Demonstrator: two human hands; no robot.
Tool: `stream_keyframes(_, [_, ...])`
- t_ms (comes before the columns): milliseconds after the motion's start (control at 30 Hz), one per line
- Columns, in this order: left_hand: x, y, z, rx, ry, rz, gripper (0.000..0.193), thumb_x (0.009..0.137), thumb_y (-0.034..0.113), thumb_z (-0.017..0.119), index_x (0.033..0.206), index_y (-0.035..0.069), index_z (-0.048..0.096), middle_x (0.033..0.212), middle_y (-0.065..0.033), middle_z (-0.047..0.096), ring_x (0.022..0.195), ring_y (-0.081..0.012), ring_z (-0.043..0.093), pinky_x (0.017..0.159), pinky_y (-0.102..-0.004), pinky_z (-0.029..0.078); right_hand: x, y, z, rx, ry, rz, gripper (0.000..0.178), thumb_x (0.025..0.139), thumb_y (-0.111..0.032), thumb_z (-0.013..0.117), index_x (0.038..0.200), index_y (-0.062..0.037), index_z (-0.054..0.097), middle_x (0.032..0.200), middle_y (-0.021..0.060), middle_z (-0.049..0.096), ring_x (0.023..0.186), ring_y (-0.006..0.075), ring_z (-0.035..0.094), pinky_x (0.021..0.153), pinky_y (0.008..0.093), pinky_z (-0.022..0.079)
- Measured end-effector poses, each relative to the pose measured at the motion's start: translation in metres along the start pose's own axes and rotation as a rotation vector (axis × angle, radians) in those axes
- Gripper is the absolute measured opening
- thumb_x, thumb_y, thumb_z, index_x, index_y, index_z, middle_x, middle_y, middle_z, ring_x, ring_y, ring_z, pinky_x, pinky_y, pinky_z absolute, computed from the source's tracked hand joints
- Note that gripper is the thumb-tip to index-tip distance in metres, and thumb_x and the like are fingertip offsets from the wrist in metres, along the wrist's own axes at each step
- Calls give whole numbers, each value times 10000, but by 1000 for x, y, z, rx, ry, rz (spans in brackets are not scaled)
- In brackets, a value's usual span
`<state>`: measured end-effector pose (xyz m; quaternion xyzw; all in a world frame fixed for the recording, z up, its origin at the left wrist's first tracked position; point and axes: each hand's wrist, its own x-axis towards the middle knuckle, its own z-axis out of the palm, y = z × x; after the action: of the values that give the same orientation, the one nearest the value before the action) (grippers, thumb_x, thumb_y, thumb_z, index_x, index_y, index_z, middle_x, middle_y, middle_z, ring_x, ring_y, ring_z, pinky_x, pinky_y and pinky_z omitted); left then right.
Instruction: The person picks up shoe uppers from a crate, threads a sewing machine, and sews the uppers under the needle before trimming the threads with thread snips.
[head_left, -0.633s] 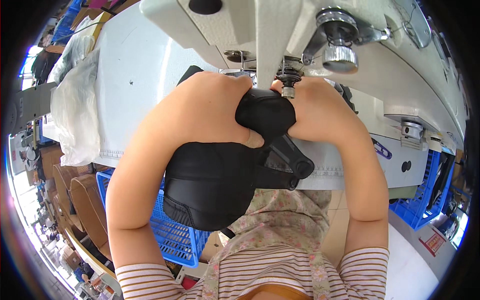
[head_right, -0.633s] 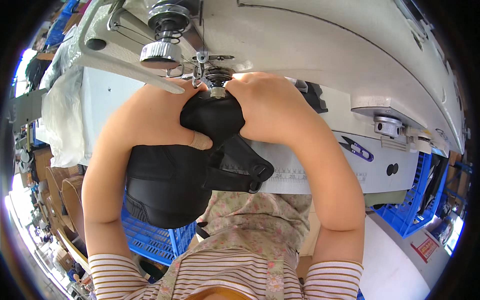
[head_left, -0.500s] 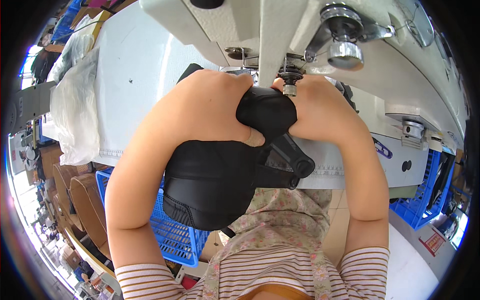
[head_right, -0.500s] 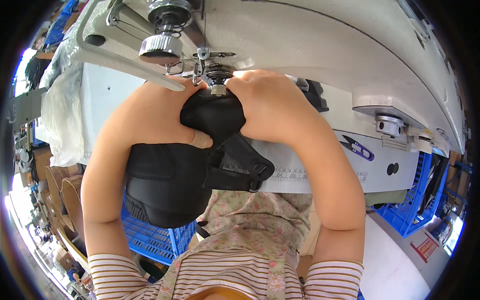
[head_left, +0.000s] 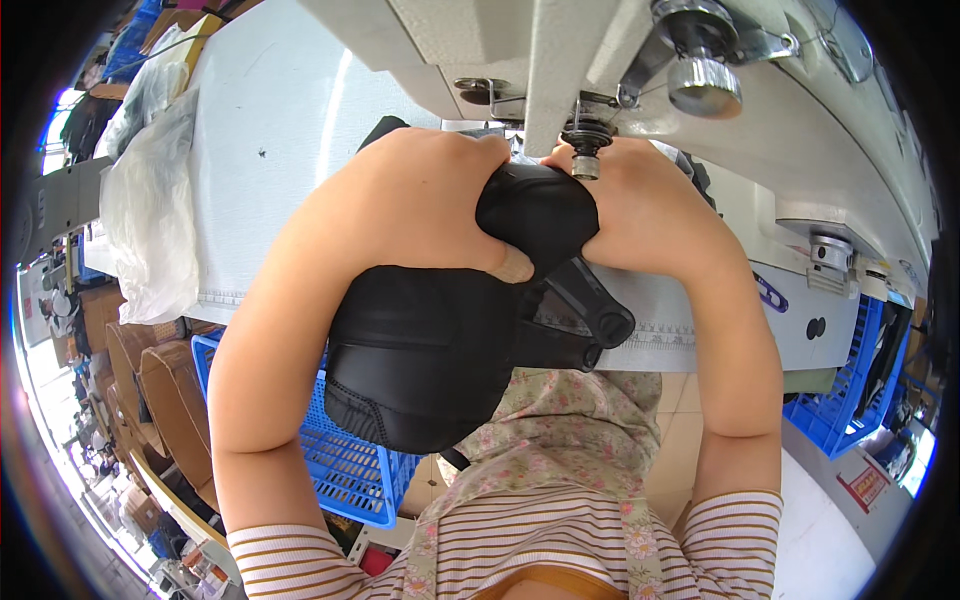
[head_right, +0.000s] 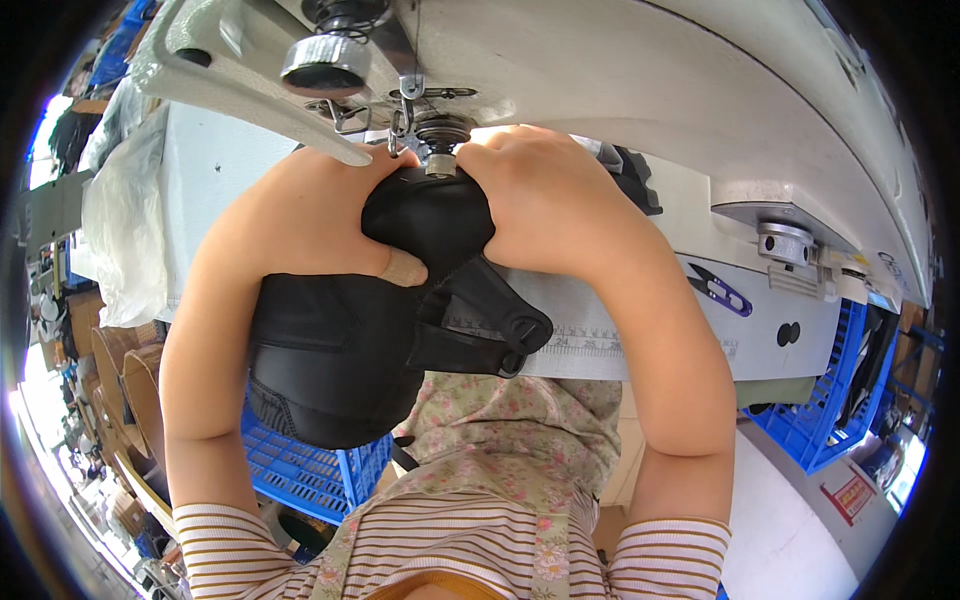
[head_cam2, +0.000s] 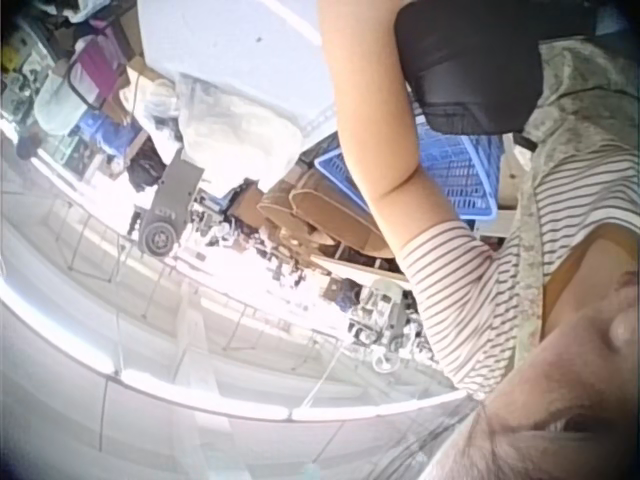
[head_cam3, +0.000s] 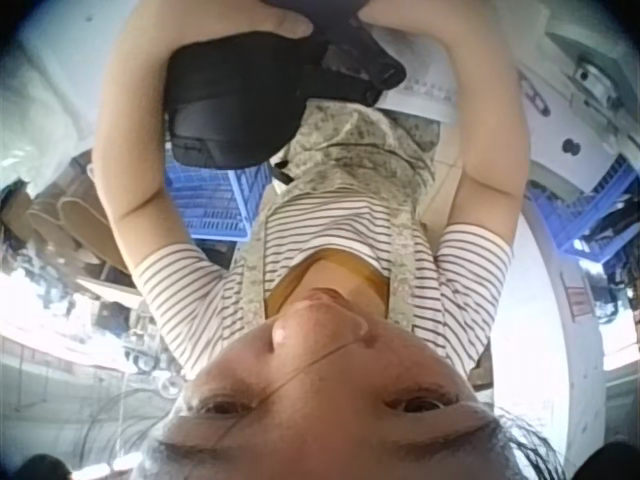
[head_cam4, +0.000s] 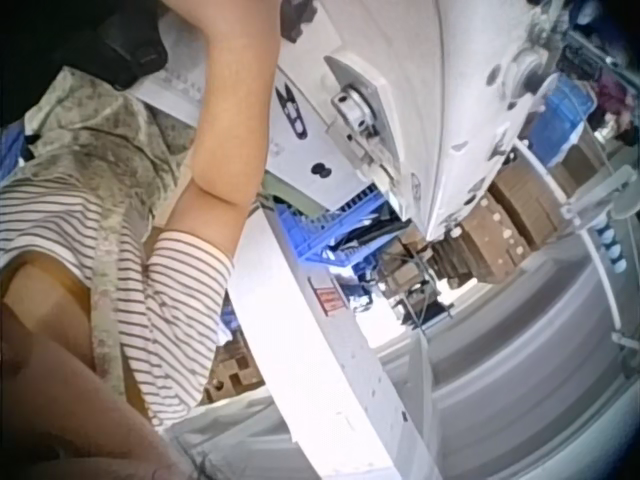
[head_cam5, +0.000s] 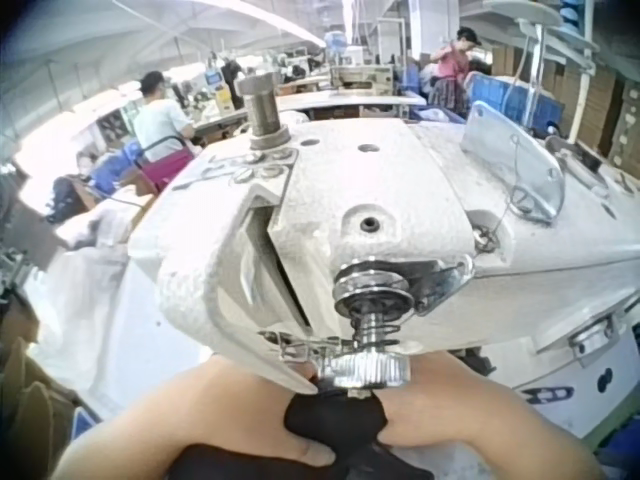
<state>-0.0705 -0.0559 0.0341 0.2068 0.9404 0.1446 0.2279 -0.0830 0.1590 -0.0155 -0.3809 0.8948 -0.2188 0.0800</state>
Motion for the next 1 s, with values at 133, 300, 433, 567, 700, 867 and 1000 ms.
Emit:
stream_keyframes(133, [0, 4, -4, -15, -38, -31, 743, 541, 425, 820, 1135, 21, 634, 991, -204, 657, 942, -376, 629, 827, -424, 493, -1, 1, 1, 14, 30, -16, 361, 558, -30, 677, 909, -5, 592, 877, 147, 627, 909, 346, 609, 793, 423, 498])
stream_keyframes(300, [1, 2, -2, 14, -40, -20, 768, 549, 441, 817, 1164, 22, 625, 1016, -203, 661, 966, -375, 630, 844, -422, 491, 1, -1, 0, 6, 8, 6, 379, 554, -33, 681, 925, -13, 606, 882, 140, 633, 912, 340, 613, 793, 416, 500])
stream_keyframes(433, [-1, 5, -3, 24, -32, -25, 808, 559, 467, 819, 1202, 24, 614, 1056, -202, 662, 1001, -376, 625, 869, -420, 490, 2, -1, -1, -23, -42, 13, 384, 564, -36, 683, 941, -20, 611, 911, 134, 641, 924, 335, 616, 807, 409, 499])
stream_keyframes(567, [2, 8, -7, -4, -83, -42, 833, 561, 479, 821, 1225, 24, 605, 1082, -207, 657, 1024, -374, 618, 884, -418, 488, -6, 0, 4, -104, 155, -123, 468, 583, -85, 679, 1049, -35, 670, 786, 169, 614, 791, 353, 591, 751, 420, 467])
stream_keyframes(700, [1, 7, -8, -23, -84, -9, 828, 581, 497, 812, 1224, 18, 603, 1077, -208, 651, 1030, -376, 612, 890, -420, 484, -11, -20, 8, -185, 288, -130, 546, 622, 12, 626, 1167, -12, 599, 849, 182, 612, 857, 366, 590, 807, 437, 462])
stream_keyframes(867, [0, 17, -13, 6, -128, -56, 827, 584, 495, 813, 1206, -6, 599, 1101, -208, 633, 1044, -384, 600, 899, -419, 478, -9, -18, 7, -56, 65, 16, 607, 633, 67, 588, 1234, -3, 545, 870, 200, 621, 894, 374, 603, 859, 446, 469])
stream_keyframes(1000, [-16, -1, -6, 97, 147, 152, 709, 571, 475, 809, 1049, -19, 632, 1006, -199, 638, 991, -373, 603, 882, -419, 474, -10, -17, 10, -18, 84, 12, 604, 622, 60, 599, 1221, -10, 561, 872, 192, 629, 882, 369, 604, 866, 432, 472])
